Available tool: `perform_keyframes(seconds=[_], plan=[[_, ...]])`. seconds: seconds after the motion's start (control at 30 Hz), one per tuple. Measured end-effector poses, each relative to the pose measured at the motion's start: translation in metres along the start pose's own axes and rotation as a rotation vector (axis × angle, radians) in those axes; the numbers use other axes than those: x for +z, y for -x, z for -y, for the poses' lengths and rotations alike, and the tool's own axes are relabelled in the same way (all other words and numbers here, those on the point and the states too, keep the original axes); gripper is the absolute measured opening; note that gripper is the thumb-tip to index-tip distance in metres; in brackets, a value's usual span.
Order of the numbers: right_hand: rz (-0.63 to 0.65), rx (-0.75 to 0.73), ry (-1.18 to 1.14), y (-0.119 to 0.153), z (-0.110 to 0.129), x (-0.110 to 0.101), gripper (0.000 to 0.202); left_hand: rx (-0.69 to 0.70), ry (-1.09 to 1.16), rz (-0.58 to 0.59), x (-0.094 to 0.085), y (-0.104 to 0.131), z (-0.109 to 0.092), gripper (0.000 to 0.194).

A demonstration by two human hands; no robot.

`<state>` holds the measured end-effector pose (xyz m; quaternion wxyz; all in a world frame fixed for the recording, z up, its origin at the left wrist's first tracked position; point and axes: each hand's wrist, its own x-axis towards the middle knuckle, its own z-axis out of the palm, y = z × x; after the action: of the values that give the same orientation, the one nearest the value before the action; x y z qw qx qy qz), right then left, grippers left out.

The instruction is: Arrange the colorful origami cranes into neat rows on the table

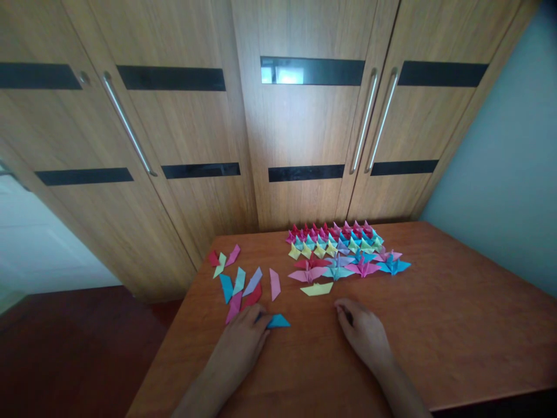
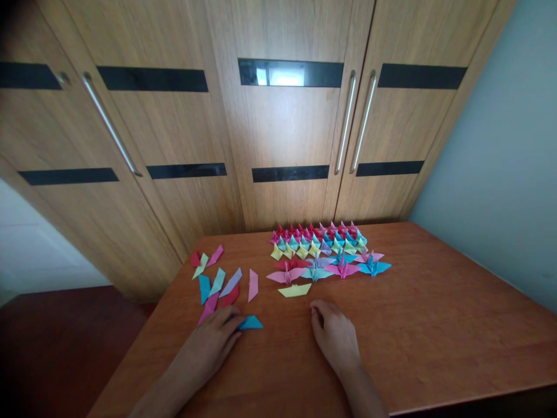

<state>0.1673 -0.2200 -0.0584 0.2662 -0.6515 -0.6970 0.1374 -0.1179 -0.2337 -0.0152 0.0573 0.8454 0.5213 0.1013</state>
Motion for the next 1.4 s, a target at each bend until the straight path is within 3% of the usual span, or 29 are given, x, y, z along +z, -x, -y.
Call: perform_keyframes(seconds=[0.33, 0.47, 0.63, 0.77, 0.87, 0.97, 1.2, 1.4], plan=[[-0.01, 0.001, 0.007, -0.001, -0.002, 0.003, 0.028, -0.016, -0.026, 0.151, -0.008, -0.005, -0.004, 0.041], [-0.01, 0.001, 0.003, 0.0, 0.0, 0.002, 0.027, -0.043, 0.08, 0.064, -0.005, -0.005, 0.001, 0.042], [0.002, 0.032, -0.072, 0.0, 0.002, -0.002, 0.025, -0.096, 0.416, -0.081, -0.003, -0.008, 0.0, 0.022], [0.044, 0.048, -0.388, 0.001, 0.017, -0.001, 0.027, -0.17, 0.697, -0.064, -0.003, -0.016, -0.015, 0.013], [0.168, 0.048, -0.745, 0.005, 0.039, 0.0, 0.036, -0.209, 0.898, -0.014, -0.002, -0.026, -0.029, 0.012], [0.246, 0.03, -0.935, 0.006, 0.057, 0.005, 0.041, -0.175, 0.997, 0.001, 0.002, -0.035, -0.042, 0.011], [0.024, 0.085, -0.858, 0.003, 0.058, 0.021, 0.033, -0.089, 1.095, 0.04, 0.02, -0.052, -0.052, 0.021], [0.03, 0.063, -0.755, 0.01, 0.047, 0.013, 0.029, -0.109, 1.156, 0.065, 0.038, -0.053, -0.046, 0.02]])
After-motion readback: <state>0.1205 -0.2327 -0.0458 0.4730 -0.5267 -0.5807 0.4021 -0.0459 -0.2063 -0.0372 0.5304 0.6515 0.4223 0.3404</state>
